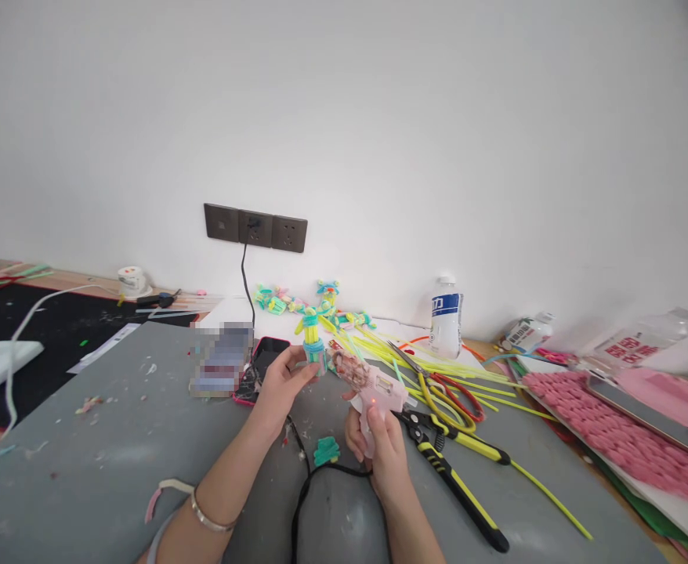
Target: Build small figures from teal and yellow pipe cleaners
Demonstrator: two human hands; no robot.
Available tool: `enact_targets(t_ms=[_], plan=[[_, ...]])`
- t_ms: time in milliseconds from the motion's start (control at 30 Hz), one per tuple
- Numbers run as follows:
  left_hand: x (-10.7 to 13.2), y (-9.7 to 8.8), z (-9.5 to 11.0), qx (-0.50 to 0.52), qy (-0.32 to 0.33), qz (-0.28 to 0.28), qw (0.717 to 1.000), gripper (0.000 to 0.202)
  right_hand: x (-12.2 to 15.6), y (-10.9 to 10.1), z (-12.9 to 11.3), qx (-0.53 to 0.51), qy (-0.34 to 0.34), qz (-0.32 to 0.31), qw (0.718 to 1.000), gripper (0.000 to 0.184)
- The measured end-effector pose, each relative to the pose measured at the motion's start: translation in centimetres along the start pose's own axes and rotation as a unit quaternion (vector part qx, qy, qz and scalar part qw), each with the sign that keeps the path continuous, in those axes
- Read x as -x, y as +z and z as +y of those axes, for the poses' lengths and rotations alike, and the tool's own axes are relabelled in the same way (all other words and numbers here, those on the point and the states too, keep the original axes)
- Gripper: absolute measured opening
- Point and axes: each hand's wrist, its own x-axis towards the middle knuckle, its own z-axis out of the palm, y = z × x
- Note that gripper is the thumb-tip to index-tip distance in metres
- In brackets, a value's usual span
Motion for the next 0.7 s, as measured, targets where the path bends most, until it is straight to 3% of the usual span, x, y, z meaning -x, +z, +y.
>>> enact_targets(t_ms=[700], plan=[[0.10,0.24,0.14,0.013,-0.003,0.013,1.000,0.038,-0.06,-0.01,0.22,0.020,0.008,0.005,1.000,0.048]])
